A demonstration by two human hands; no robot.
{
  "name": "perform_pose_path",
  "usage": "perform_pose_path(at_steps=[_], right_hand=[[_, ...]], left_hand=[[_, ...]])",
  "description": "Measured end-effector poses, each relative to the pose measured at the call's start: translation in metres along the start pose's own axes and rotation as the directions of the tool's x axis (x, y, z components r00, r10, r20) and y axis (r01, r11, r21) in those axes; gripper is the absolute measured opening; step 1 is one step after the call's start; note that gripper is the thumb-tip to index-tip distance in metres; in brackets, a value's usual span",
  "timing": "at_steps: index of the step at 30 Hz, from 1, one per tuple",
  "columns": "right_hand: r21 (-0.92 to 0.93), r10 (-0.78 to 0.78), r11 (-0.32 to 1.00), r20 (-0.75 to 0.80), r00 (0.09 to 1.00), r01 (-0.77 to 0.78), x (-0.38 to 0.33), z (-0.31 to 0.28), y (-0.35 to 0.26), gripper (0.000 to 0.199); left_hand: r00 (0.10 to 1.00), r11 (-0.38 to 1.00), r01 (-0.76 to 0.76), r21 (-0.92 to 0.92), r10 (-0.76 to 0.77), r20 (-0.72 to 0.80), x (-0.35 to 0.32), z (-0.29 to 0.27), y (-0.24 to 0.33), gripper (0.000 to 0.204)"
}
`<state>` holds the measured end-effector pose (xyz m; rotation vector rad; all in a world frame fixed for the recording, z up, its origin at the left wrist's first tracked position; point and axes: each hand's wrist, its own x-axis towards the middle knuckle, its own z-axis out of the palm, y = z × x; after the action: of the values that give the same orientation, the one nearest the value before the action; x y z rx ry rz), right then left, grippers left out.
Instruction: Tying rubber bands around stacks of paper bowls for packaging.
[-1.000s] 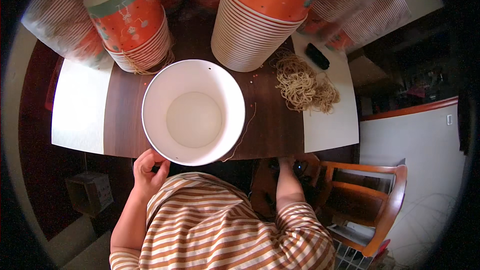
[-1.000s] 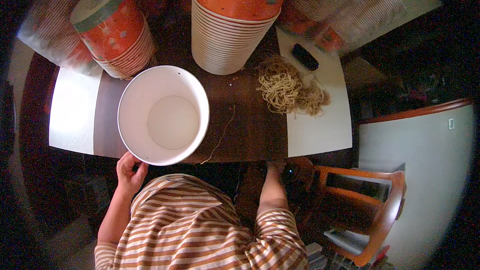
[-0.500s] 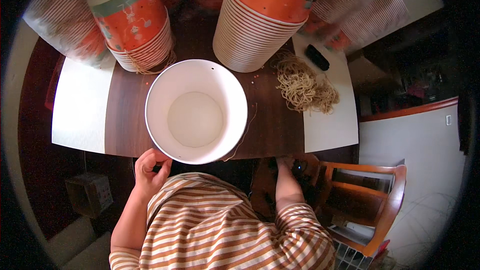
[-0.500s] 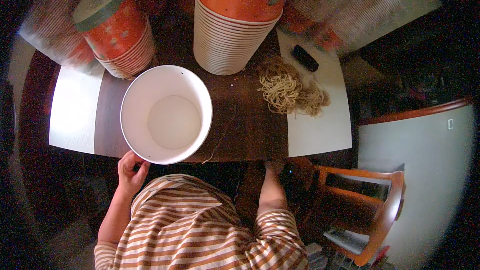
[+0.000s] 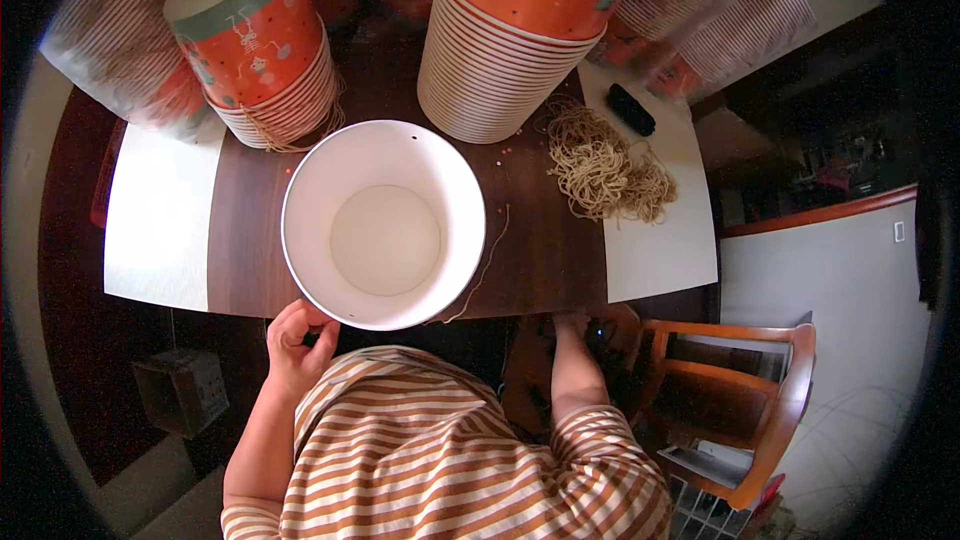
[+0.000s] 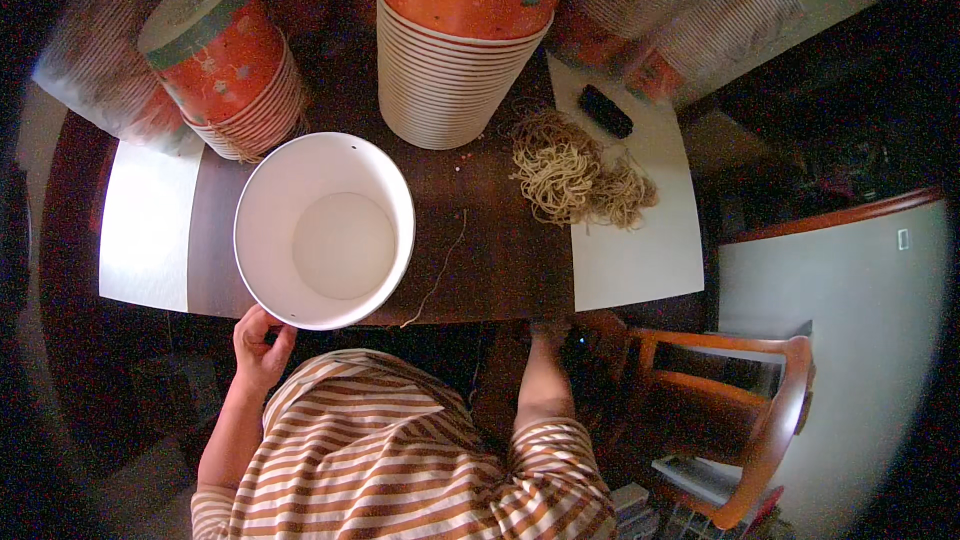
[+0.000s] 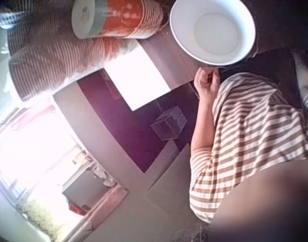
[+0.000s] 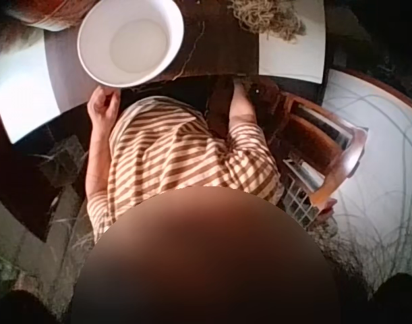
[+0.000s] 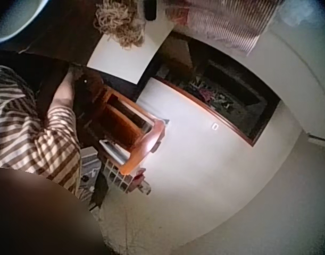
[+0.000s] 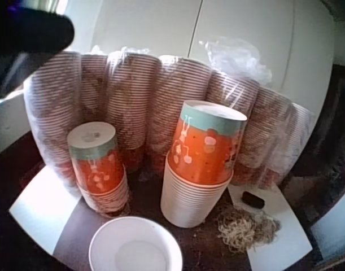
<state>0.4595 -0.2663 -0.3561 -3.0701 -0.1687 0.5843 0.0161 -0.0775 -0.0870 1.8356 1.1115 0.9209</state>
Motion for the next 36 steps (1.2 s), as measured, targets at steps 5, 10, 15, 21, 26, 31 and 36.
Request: perform_pose_path(at_steps=[5, 10, 15, 21, 26, 31, 36], right_hand=[[0.035, 0.088, 0.995, 0.000, 0.996, -0.088, -0.031, -0.013, -0.011, 0.085], [0.373, -0.013, 0.927, -0.086, 0.996, 0.045, -0.045, -0.006, -0.011, 0.070], [-0.086, -0.688, 0.687, -0.395, 0.609, 0.721, -0.086, 0.015, -0.004, 0.041], [0.462, -0.910, 0.143, -0.287, 0.300, 0.875, -0.227, -0.090, -0.068, 0.011], [0.446, -0.814, -0.500, -0.534, -0.228, 0.742, -0.313, -0.167, -0.121, 0.025], [0.500, -0.836, -0.528, -0.446, -0.319, 0.686, -0.347, -0.188, -0.147, 0.055], [0.904, -0.974, -0.018, 0.080, -0.211, 0.428, -0.354, -0.179, -0.134, 0.048]], left_hand=[[1.000, 1.000, -0.010, -0.008, 0.010, -0.004, -0.001, -0.001, -0.001, 0.007], [1.000, 0.999, 0.013, -0.033, -0.013, -0.002, -0.002, 0.000, -0.003, 0.007], [1.000, 0.999, -0.005, -0.049, 0.006, 0.019, 0.002, 0.000, 0.001, 0.007], [0.999, 0.999, -0.021, -0.042, 0.023, 0.047, -0.004, -0.003, -0.004, 0.008], [0.975, 0.992, -0.108, -0.059, 0.117, 0.189, -0.014, -0.005, 0.014, 0.010], [0.926, 0.985, -0.074, -0.153, 0.125, 0.357, -0.026, -0.008, 0.036, 0.012], [0.934, 0.993, 0.010, -0.119, 0.033, 0.355, -0.028, -0.019, 0.043, 0.009]])
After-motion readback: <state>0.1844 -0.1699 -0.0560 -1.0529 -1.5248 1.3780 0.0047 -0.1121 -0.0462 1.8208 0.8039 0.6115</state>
